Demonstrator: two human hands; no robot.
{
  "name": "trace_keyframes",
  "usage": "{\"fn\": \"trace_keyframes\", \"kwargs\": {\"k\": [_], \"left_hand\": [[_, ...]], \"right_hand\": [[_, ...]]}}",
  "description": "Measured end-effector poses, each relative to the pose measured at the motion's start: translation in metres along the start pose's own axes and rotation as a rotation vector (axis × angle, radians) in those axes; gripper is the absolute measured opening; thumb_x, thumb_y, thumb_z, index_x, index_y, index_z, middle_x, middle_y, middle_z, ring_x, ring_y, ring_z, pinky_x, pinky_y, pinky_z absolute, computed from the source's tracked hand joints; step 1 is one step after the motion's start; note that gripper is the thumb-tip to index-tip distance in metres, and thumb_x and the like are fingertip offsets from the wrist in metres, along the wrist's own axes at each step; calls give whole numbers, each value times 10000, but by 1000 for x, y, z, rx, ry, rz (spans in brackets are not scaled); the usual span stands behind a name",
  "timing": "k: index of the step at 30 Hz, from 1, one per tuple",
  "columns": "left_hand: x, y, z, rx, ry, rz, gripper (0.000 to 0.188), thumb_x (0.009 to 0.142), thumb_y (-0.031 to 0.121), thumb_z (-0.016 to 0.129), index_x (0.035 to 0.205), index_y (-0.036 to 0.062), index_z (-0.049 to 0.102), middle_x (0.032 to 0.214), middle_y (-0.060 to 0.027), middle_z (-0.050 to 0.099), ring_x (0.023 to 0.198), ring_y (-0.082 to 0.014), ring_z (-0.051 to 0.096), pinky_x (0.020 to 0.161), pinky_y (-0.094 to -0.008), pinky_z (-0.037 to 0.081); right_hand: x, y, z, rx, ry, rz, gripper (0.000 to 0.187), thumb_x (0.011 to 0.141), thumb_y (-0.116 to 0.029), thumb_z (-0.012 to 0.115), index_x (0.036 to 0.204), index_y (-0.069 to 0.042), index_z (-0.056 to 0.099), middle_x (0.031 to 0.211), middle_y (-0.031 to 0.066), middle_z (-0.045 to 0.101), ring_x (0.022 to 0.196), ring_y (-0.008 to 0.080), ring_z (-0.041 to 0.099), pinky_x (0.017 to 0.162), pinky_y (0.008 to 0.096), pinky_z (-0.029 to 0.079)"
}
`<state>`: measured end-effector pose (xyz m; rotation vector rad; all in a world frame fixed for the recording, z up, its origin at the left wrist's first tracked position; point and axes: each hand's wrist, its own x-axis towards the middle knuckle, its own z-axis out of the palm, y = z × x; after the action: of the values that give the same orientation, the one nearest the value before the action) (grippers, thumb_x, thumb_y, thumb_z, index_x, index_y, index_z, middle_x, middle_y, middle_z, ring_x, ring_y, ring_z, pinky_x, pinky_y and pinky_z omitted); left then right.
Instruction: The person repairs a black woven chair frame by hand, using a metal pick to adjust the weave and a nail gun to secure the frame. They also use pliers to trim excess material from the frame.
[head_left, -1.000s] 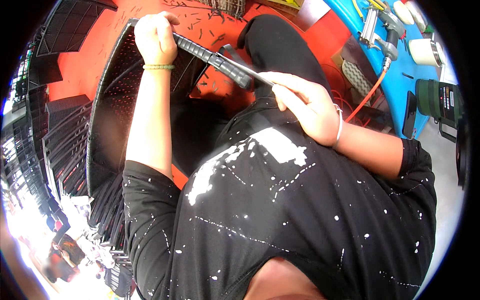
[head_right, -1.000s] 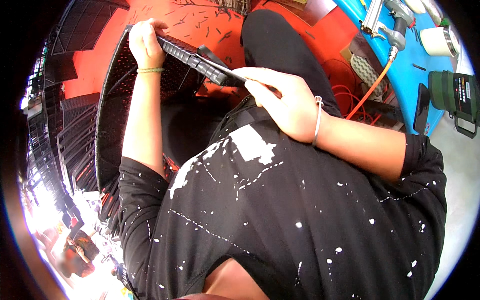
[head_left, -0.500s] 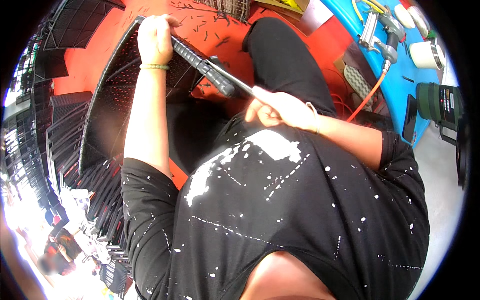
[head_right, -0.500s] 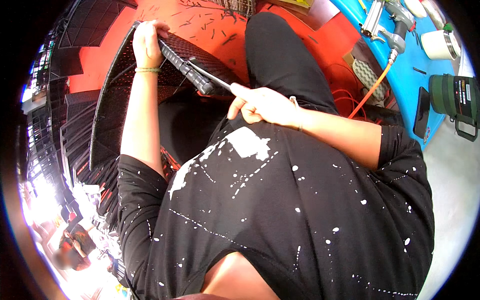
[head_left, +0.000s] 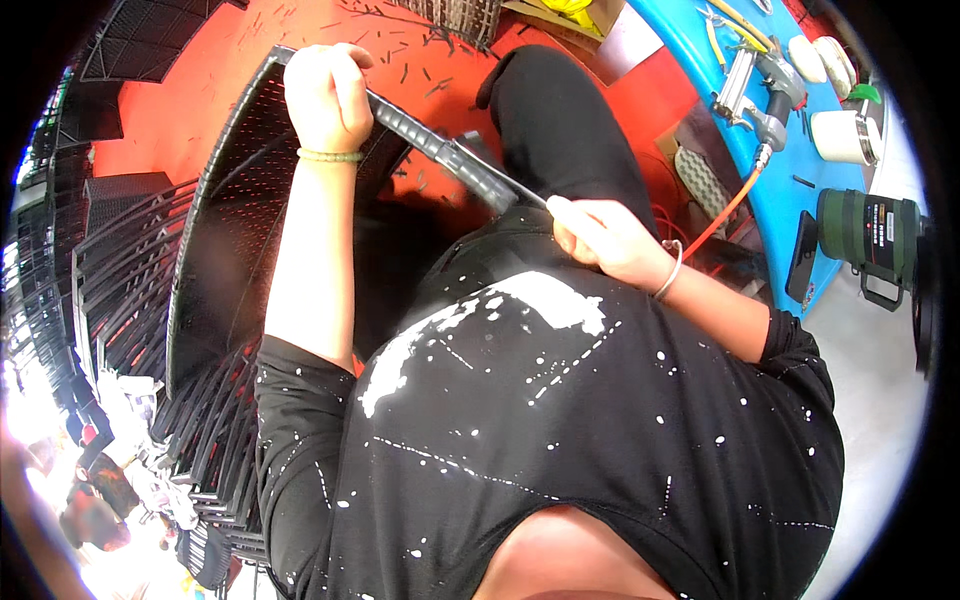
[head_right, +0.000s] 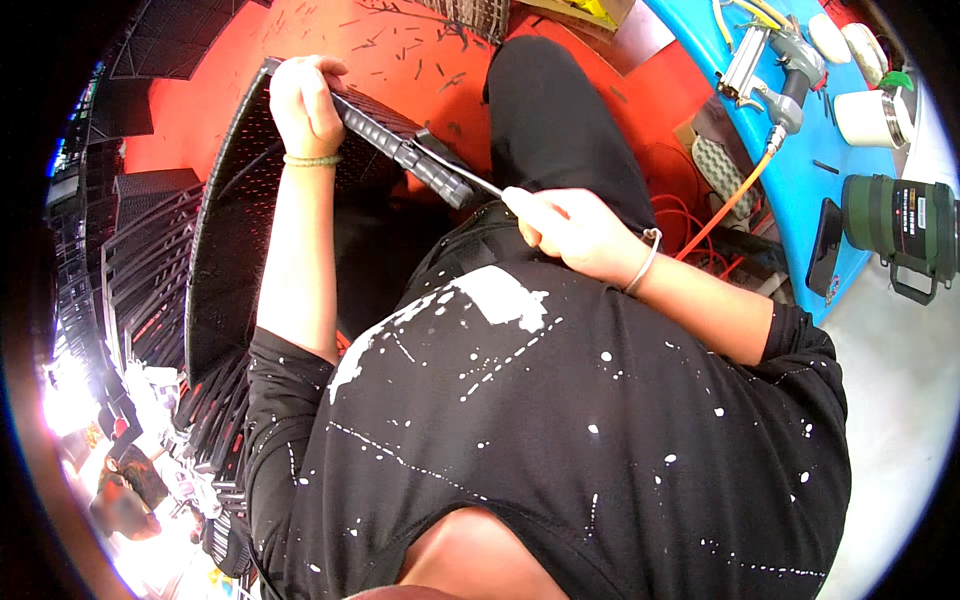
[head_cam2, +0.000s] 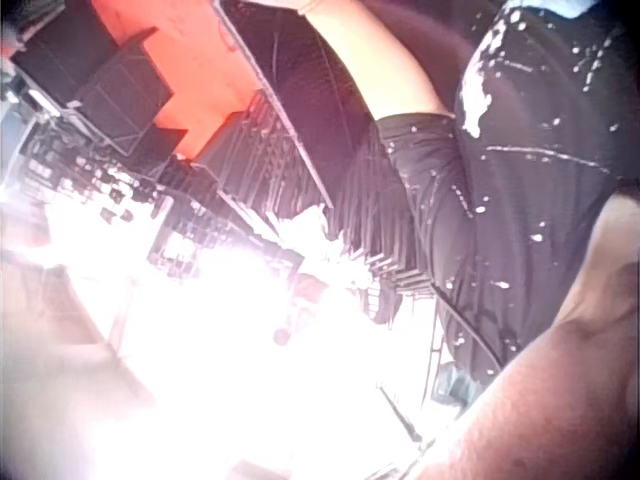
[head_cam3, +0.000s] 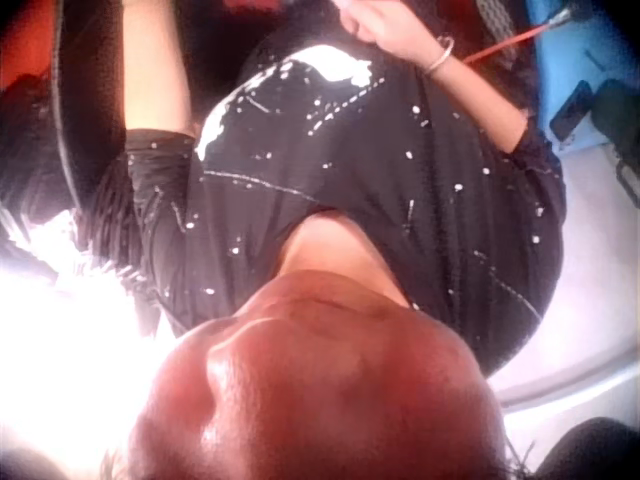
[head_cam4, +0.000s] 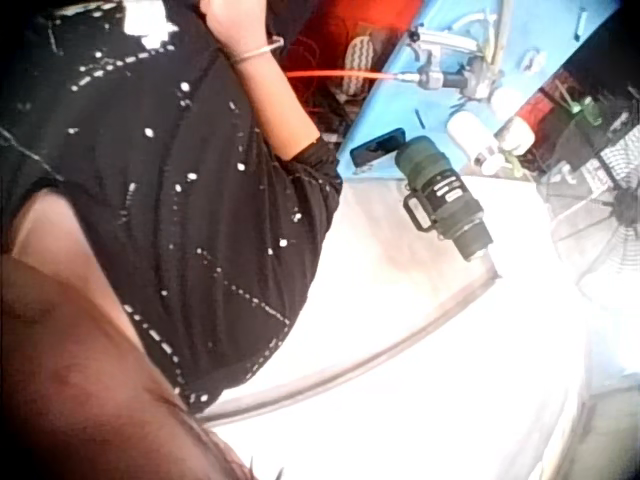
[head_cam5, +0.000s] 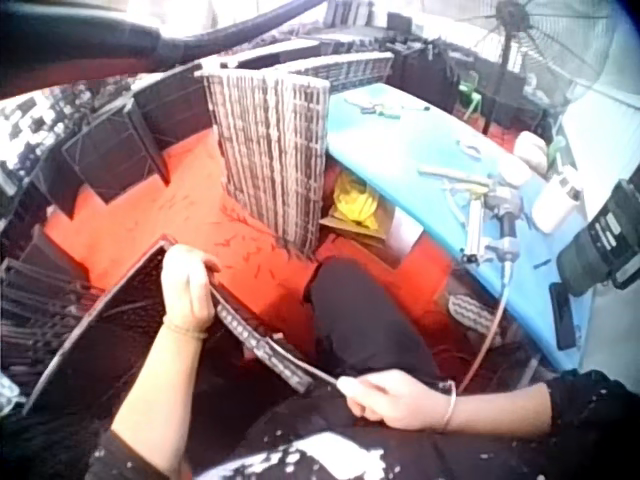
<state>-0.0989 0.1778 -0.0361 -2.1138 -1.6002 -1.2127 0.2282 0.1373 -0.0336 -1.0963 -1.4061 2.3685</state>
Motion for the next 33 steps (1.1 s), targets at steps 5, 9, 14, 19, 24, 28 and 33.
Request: {"fn": "trace_keyframes", "kwargs": {"k": [5, 9, 14, 19, 24, 28, 33], "left_hand": [[-2, -8, 1, 13, 51, -22, 316, 884, 201, 379, 729, 75, 623, 606, -37, 565, 635, -240, 547, 670, -342, 430], [-3, -13, -2, 5, 20, -70, 377, 917, 234, 344, 761, 57, 638, 623, -32, 587, 630, -219, 558, 681, -321, 441], [-3, -20, -2, -39, -17, -54, 414, 936, 246, 316, 773, 53, 644, 619, -43, 593, 643, -226, 560, 696, -331, 440], [-4, -14, -8, -5, -89, -39, 413, 942, 251, 322, 784, 65, 656, 639, -35, 599, 707, -228, 572, 727, -346, 435], [-12, -4, -10, -152, 10, -168, 315, 958, 207, 415, 1019, 42, 677, 945, -111, 665, 916, -262, 616, 908, -369, 430], [-39, 34, -9, -55, 83, -187, 371, 829, 144, 607, 1195, 95, 585, 1263, -111, 576, 1245, -333, 470, 1082, -468, 276], [-72, 91, -27, -105, -60, -252, 458, 785, 138, 663, 1224, 68, 556, 1350, -155, 510, 1293, -370, 420, 1102, -501, 237]], "right_hand": [[12, 2, 3, -70, 25, -55, 397, 1021, -298, 469, 706, -63, 522, 608, -85, 380, 510, 7, 267, 460, 201, 203], [18, 4, 12, -28, 43, 22, 449, 996, -380, 500, 661, -82, 508, 572, -84, 352, 513, 21, 272, 473, 213, 222], [26, 13, 9, -20, -50, 13, 476, 985, -432, 503, 655, -89, 507, 565, -83, 341, 513, 29, 274, 477, 217, 225], [26, 1, -2, -496, 105, -263, 460, 973, -392, 537, 675, -42, 569, 561, 15, 446, 527, 75, 410, 498, 272, 348], [26, -1, -7, -614, 118, -383, 415, 968, -318, 560, 692, -9, 587, 585, 74, 484, 543, 108, 450, 522, 303, 397], [28, 11, -6, -172, -67, 3, 410, 1004, -308, 508, 672, -73, 551, 599, -72, 434, 523, 19, 326, 476, 215, 270], [27, 11, -9, -133, -141, -61, 394, 1023, -264, 462, 711, -43, 559, 567, -88, 396, 507, 3, 313, 473, 198, 247]]}}
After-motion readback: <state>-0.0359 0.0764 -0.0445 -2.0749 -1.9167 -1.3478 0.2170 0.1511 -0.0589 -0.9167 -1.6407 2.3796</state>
